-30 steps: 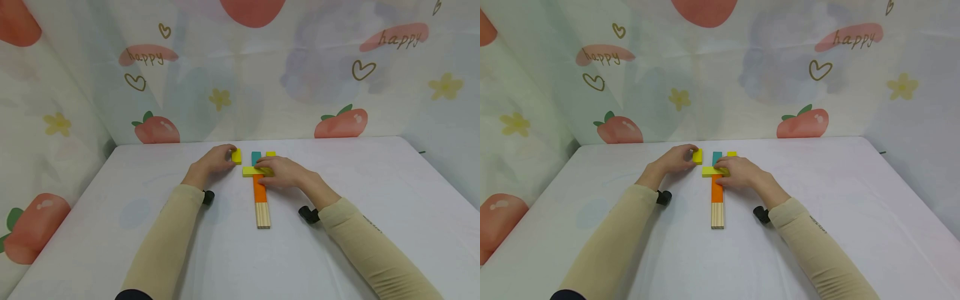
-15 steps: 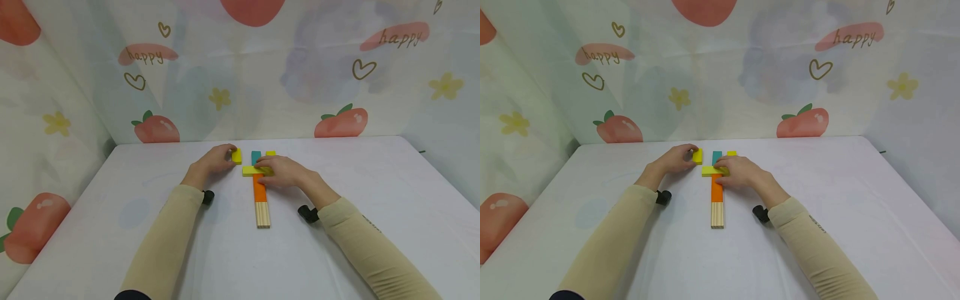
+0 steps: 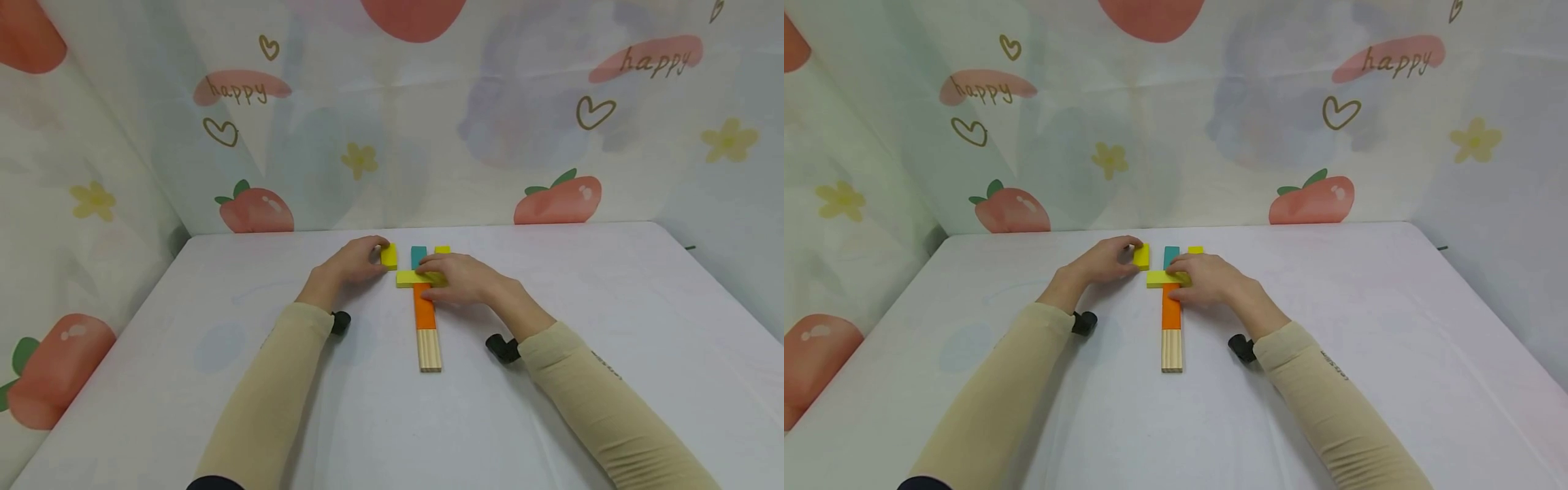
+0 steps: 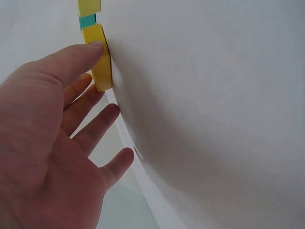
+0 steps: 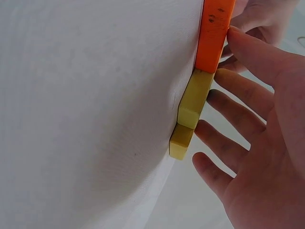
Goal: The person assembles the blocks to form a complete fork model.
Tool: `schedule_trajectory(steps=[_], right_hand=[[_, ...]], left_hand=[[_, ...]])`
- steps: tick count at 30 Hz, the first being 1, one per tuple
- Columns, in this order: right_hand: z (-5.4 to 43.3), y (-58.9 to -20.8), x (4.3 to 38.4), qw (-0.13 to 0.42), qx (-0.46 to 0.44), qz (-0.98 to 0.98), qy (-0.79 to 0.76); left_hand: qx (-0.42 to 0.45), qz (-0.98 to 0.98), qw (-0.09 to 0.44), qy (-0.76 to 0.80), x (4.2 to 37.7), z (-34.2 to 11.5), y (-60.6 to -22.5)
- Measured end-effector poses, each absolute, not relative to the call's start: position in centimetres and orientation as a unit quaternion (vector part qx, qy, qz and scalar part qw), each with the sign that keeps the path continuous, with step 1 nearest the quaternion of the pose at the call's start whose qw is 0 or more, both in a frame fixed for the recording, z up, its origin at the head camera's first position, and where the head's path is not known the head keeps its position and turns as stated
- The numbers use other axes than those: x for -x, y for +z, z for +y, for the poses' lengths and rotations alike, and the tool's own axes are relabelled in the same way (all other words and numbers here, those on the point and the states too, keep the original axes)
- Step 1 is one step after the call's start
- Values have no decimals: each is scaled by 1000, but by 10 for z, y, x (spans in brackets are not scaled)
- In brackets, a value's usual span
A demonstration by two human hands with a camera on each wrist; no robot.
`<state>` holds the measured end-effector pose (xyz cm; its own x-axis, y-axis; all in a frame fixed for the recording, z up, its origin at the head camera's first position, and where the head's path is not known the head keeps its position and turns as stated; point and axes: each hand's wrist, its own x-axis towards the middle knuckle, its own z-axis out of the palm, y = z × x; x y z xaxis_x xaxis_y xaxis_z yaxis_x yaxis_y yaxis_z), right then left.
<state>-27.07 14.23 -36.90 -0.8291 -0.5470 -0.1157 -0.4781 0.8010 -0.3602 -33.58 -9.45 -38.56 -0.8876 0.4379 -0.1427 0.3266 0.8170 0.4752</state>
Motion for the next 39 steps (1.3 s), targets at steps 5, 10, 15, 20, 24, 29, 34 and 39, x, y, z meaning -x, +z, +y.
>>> schedule_trajectory(steps=[5, 10, 15, 20, 24, 29, 34, 39], right_hand=[[142, -368, 270, 105, 272, 943, -158], [142, -369, 270, 105, 271, 943, -159], [141, -369, 270, 105, 273, 943, -158], [141, -369, 271, 106, 273, 943, -155], [141, -368, 270, 112, 269, 944, -157], [141, -368, 271, 108, 272, 943, -157], [142, -367, 270, 109, 270, 944, -158], [141, -367, 271, 109, 272, 943, -158]], left_hand=[[-205, 945, 125, 224, 334, -93, -386], [-199, 946, 126, 224, 333, -91, -386], [-197, 947, 125, 220, 330, -89, -384], [-194, 948, 128, 219, 327, -88, -382], [-200, 946, 127, 220, 327, -88, -381], [-208, 944, 125, 221, 327, -88, -382], [-208, 945, 126, 220, 328, -88, -383], [-209, 945, 126, 218, 327, -88, -383]])
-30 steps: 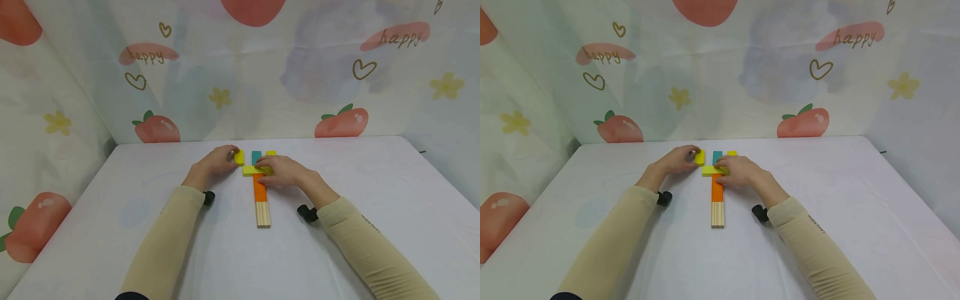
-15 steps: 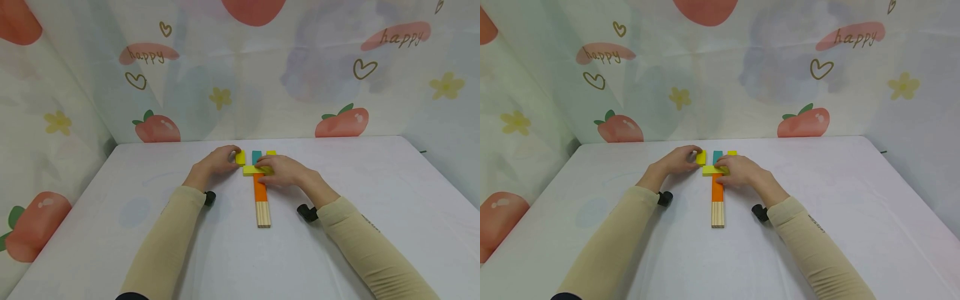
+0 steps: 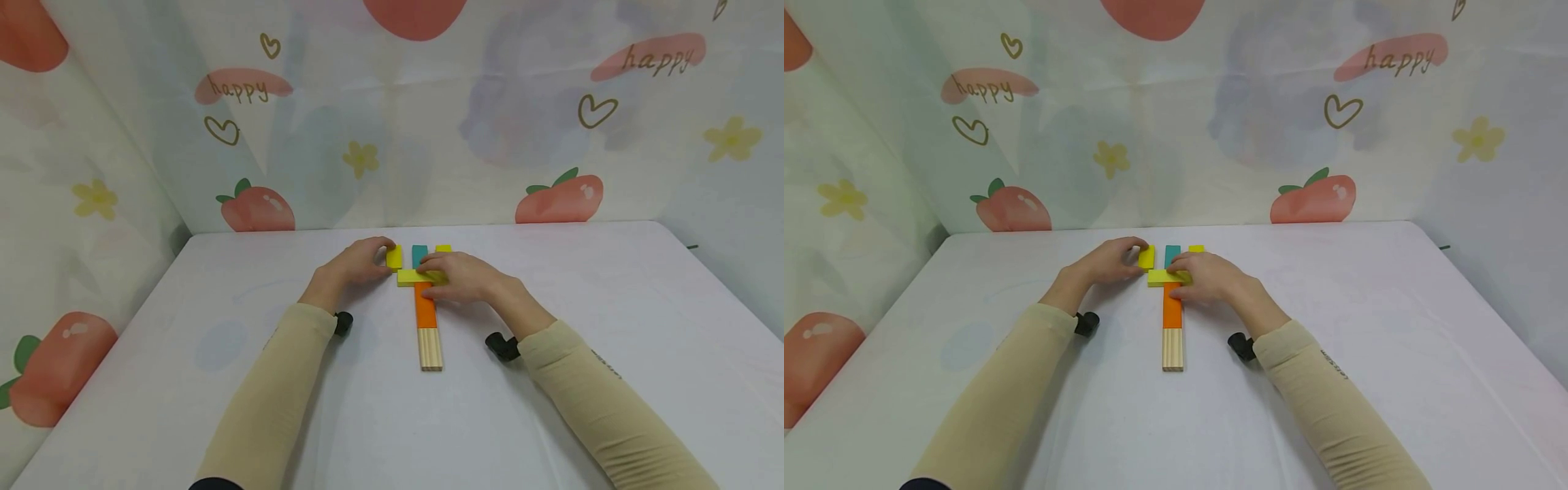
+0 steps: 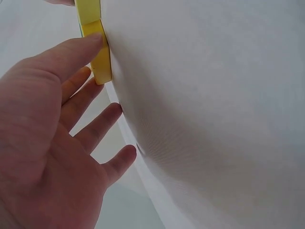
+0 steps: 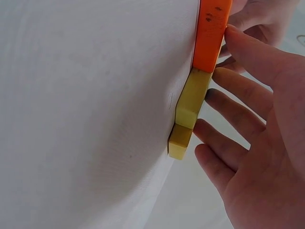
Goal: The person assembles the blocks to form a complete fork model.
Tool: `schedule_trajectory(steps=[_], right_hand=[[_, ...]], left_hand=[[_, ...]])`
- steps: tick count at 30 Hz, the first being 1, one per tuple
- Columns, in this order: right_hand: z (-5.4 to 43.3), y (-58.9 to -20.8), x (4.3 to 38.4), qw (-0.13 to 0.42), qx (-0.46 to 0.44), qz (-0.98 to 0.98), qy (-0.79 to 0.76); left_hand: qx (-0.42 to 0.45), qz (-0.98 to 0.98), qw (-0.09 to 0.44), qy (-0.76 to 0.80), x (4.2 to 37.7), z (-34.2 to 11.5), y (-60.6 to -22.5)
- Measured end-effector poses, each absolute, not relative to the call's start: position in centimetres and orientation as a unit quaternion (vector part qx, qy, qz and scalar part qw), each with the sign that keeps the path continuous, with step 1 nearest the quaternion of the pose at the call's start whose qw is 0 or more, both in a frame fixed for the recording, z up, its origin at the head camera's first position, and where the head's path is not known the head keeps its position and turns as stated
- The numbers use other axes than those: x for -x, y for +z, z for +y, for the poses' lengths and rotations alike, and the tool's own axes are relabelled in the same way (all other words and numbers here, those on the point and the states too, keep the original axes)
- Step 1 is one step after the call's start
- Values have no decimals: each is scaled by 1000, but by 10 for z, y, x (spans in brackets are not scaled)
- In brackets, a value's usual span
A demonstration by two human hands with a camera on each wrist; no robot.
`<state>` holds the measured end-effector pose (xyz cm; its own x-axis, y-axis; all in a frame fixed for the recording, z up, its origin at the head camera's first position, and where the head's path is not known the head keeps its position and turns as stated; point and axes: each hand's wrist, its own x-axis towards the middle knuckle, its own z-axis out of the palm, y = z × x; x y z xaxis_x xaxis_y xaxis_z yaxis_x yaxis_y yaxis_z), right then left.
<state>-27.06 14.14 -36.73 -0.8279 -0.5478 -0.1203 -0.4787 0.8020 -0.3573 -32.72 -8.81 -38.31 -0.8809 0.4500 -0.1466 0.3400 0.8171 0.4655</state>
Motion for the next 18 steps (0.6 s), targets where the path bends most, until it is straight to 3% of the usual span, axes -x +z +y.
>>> schedule_trajectory(steps=[18], right_hand=[[141, -367, 272, 111, 274, 943, -156]], left_hand=[[-212, 944, 128, 218, 328, -87, -384]])
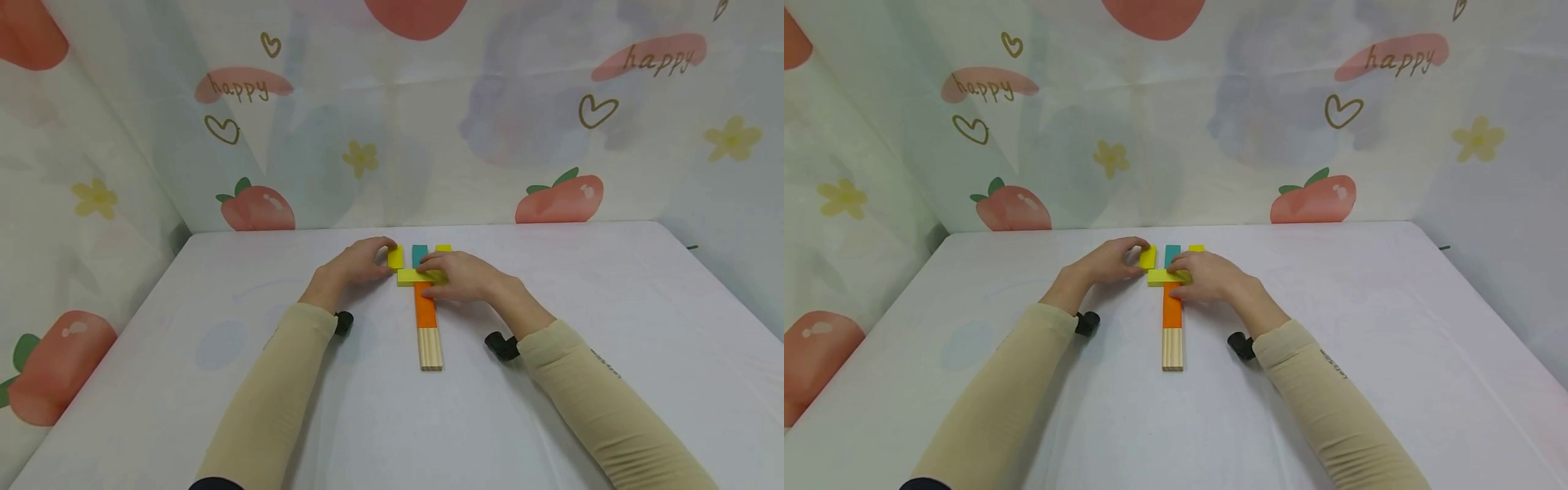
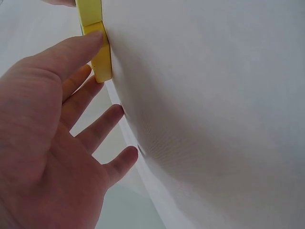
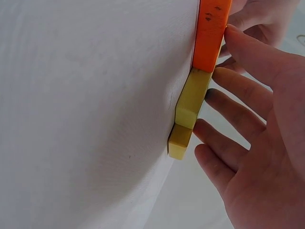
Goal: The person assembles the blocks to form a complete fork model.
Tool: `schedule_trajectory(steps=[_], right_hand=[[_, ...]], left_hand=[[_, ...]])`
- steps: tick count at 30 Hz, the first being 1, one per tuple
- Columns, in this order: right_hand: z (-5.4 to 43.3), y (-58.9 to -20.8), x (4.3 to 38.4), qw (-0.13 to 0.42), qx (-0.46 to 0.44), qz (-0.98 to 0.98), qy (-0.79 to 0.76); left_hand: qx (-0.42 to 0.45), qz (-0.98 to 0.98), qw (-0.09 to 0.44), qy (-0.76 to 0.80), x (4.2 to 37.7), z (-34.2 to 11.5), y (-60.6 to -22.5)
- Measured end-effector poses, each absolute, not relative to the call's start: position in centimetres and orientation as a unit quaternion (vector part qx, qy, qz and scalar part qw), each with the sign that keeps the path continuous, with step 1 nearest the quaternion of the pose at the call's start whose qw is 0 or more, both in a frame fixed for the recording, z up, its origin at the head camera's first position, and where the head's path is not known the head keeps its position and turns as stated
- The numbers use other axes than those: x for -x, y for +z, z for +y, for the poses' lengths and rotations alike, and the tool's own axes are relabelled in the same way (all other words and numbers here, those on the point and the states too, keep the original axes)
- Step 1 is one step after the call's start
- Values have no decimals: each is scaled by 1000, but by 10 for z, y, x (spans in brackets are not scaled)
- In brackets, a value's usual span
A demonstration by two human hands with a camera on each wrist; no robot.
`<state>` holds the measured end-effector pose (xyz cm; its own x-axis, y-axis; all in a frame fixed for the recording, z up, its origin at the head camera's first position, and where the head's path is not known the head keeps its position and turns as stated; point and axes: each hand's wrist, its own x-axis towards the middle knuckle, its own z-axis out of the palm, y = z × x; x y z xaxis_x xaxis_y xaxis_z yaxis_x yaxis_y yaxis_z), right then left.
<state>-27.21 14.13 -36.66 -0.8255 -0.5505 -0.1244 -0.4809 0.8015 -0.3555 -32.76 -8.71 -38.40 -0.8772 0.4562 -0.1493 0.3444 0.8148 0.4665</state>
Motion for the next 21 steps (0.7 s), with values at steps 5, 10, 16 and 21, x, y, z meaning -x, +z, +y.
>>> schedule_trajectory(steps=[5, 10, 16, 21], right_hand=[[141, -366, 272, 108, 279, 941, -155], [141, -367, 272, 109, 278, 942, -155], [141, -367, 272, 109, 276, 942, -153], [141, -367, 273, 106, 280, 942, -152]], left_hand=[[-210, 944, 130, 218, 328, -86, -383], [-204, 945, 133, 218, 327, -85, -383], [-209, 944, 131, 217, 328, -85, -384], [-212, 944, 130, 216, 328, -85, -384]])
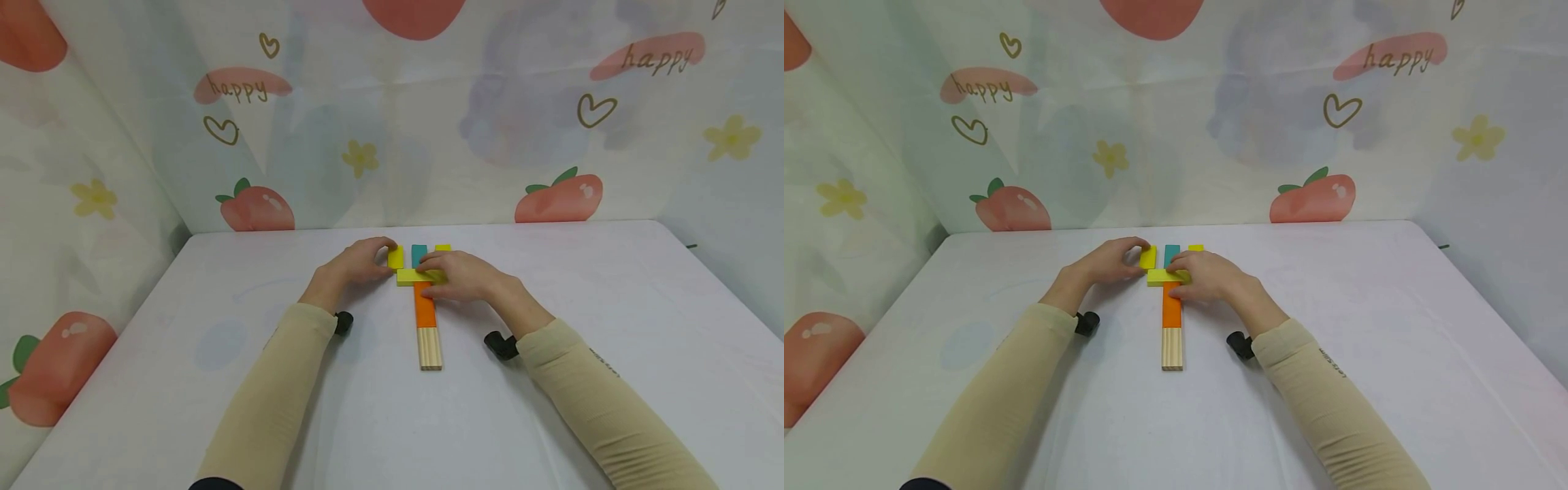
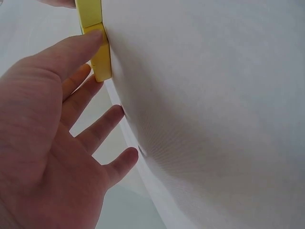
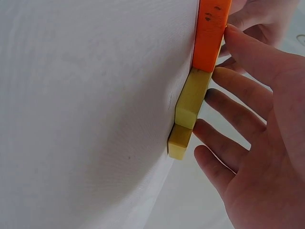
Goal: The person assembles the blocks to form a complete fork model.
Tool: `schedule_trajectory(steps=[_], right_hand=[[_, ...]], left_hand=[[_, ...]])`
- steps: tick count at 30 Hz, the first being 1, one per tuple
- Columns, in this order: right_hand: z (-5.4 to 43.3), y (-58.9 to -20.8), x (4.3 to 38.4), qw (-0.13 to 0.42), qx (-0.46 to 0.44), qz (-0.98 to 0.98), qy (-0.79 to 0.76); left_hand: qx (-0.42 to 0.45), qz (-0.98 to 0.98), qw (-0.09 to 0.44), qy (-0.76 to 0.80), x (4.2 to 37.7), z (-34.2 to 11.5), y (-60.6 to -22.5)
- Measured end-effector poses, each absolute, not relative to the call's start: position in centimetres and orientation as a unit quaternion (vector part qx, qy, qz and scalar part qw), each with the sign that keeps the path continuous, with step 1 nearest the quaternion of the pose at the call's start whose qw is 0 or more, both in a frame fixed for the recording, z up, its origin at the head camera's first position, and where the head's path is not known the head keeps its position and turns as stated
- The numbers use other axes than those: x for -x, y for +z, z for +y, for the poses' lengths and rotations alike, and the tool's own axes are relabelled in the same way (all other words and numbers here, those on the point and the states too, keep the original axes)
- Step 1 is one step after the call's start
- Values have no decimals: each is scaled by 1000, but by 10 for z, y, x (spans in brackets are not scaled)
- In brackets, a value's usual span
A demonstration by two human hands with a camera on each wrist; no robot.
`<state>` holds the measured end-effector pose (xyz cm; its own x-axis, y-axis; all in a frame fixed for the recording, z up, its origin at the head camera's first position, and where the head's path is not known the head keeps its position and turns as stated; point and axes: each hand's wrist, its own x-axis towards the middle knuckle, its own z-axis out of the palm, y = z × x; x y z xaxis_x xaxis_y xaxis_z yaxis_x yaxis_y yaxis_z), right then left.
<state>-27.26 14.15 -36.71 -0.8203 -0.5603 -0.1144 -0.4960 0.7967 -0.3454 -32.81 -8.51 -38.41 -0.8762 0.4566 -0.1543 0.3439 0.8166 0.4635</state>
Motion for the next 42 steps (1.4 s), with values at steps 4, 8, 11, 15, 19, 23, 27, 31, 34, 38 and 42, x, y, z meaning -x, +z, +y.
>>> schedule_trajectory(steps=[4, 8, 11, 15, 19, 23, 27, 31, 34, 38, 42], right_hand=[[142, -368, 273, 107, 279, 942, -152], [141, -368, 273, 105, 280, 942, -152], [141, -367, 273, 103, 282, 942, -152], [140, -367, 272, 104, 279, 942, -156], [140, -367, 272, 104, 279, 942, -155], [139, -367, 272, 107, 276, 942, -156], [138, -367, 272, 106, 278, 942, -156], [138, -367, 273, 101, 282, 942, -153], [139, -366, 273, 100, 282, 942, -151], [139, -365, 273, 99, 278, 943, -152], [138, -364, 274, 97, 273, 943, -163]], left_hand=[[-208, 944, 132, 217, 328, -85, -384], [-208, 945, 133, 216, 328, -86, -385], [-211, 945, 131, 213, 328, -87, -384], [-213, 945, 131, 213, 327, -88, -383], [-209, 944, 133, 217, 326, -88, -383], [-206, 944, 134, 220, 326, -88, -383], [-204, 944, 136, 222, 325, -89, -383], [-206, 942, 136, 227, 324, -90, -382], [-210, 941, 136, 230, 323, -91, -382], [-214, 939, 134, 232, 321, -92, -380], [-214, 939, 130, 234, 319, -94, -380]])
